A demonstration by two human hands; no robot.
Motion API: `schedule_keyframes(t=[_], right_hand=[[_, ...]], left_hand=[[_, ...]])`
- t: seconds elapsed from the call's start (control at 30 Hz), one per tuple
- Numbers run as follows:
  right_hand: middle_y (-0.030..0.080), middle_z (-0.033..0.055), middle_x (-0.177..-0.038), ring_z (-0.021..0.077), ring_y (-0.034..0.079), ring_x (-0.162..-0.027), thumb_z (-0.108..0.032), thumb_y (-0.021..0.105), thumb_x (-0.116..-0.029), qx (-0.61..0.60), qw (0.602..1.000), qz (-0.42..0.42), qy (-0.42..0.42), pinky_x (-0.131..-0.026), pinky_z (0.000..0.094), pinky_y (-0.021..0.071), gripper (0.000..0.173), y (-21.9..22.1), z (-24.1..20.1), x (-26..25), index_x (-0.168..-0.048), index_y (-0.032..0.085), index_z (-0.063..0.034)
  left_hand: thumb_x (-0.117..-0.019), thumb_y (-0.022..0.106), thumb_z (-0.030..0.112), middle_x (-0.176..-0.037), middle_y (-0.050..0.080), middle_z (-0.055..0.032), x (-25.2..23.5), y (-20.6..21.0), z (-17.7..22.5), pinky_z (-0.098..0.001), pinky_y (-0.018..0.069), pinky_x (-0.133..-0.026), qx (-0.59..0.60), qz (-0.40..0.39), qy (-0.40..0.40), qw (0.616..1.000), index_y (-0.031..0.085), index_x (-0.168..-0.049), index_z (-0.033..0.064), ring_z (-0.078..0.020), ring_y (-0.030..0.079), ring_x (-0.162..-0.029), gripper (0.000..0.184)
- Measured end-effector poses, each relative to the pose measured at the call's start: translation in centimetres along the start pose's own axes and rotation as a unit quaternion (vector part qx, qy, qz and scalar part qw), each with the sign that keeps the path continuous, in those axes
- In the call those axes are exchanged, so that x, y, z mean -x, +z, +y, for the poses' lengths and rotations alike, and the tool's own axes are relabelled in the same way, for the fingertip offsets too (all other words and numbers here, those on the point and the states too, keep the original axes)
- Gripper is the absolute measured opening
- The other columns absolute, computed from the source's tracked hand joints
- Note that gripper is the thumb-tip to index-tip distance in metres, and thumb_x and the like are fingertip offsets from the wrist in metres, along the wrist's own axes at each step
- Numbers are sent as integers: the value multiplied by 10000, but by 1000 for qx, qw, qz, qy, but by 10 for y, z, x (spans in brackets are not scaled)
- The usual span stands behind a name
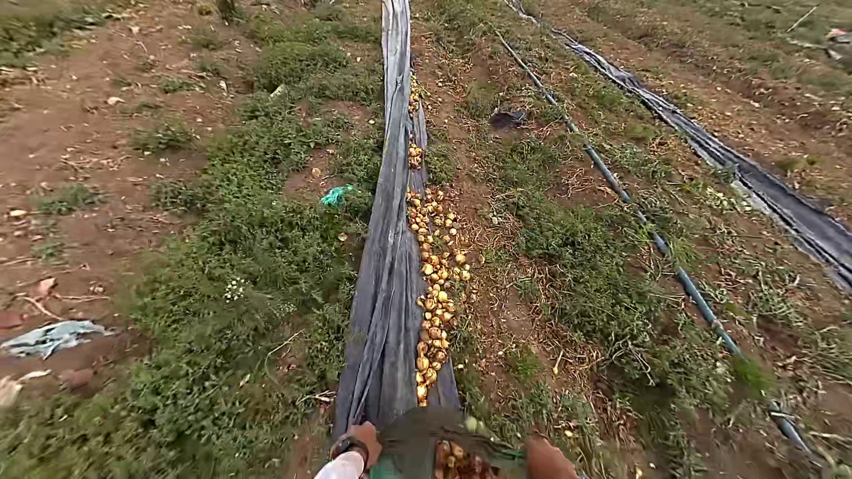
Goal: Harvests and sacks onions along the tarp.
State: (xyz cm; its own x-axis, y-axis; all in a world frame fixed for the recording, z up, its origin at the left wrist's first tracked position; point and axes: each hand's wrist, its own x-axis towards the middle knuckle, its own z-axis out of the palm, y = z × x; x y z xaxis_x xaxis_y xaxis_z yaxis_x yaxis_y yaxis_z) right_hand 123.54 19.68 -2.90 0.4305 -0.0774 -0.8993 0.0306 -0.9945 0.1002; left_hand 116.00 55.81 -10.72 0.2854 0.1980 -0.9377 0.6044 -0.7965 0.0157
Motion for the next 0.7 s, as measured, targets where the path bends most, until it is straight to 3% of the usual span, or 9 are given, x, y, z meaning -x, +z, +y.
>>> schedule_keyframes(t=[0.17,0.27,0.33,0.4,0.47,0.53,0.57,0.63,0.7], right_hand=[[634,251,-1344,452,625,-1231,-298,582,-987,57,995,-46,63,-941,684,521,386,-31,-21,-51,-1272,662,-50],[618,255,-1353,443,629,-1222,-196,596,-970,52,996,-14,78,-937,649,536,373,-44,-37,-111,-1303,632,-31],[540,277,-1432,476,612,-1216,-153,626,-956,66,997,3,44,-934,652,538,479,-40,-38,-171,-1418,560,-51],[555,253,-1426,469,637,-1175,-159,615,-956,93,996,14,-11,-901,651,550,461,-43,-43,-240,-1408,566,-84],[598,192,-1404,440,661,-1133,-249,643,-950,97,990,19,-102,-869,646,561,454,-50,-50,-310,-1391,604,-147],[608,126,-1415,399,689,-1078,-392,630,-991,91,980,25,-175,-832,626,582,433,-32,-47,-354,-1384,628,-211],[596,109,-1434,388,693,-1070,-402,614,-1013,86,977,8,-195,-827,613,588,425,-13,-43,-366,-1399,619,-222],[573,138,-1460,425,669,-1129,-171,563,-1016,80,973,-110,-186,-883,641,563,418,43,-30,-351,-1433,596,-169],[605,270,-1383,491,614,-1221,-125,545,-1021,106,929,-325,-142,-988,694,482,369,88,-15,-293,-1368,606,-12]], left_hand=[[-951,649,269,-1439,570,-283,-24,5,4,-668,464,-1075,-49,-81,43,995,555,-1431,7,-454,554,-1348,554],[-956,652,226,-1478,561,-234,-76,10,20,-638,435,-1123,47,-85,53,994,505,-1515,96,-418,541,-1376,592],[-970,701,234,-1432,610,-196,-125,24,26,-583,445,-1137,206,-61,44,976,536,-1503,132,-368,585,-1335,568],[-957,764,331,-1349,668,-187,-167,23,42,-577,488,-1091,293,12,18,956,604,-1448,142,-363,642,-1252,551],[-963,712,503,-1362,671,-157,-204,13,71,-615,468,-1093,249,89,5,964,653,-1407,179,-375,626,-1272,553],[-1039,572,517,-1479,593,-112,-232,27,107,-630,466,-1089,163,116,33,979,674,-1373,162,-365,595,-1313,498],[-1065,526,488,-1547,535,-79,-244,44,128,-618,489,-1072,119,96,41,987,674,-1380,189,-350,598,-1316,460],[-1092,475,366,-1602,473,-106,-237,103,163,-613,510,-1050,41,-54,41,997,640,-1425,195,-379,607,-1311,409],[-1059,536,175,-1516,489,-314,-188,174,188,-664,419,-1114,-16,-347,85,934,571,-1418,-28,-493,524,-1364,414]])
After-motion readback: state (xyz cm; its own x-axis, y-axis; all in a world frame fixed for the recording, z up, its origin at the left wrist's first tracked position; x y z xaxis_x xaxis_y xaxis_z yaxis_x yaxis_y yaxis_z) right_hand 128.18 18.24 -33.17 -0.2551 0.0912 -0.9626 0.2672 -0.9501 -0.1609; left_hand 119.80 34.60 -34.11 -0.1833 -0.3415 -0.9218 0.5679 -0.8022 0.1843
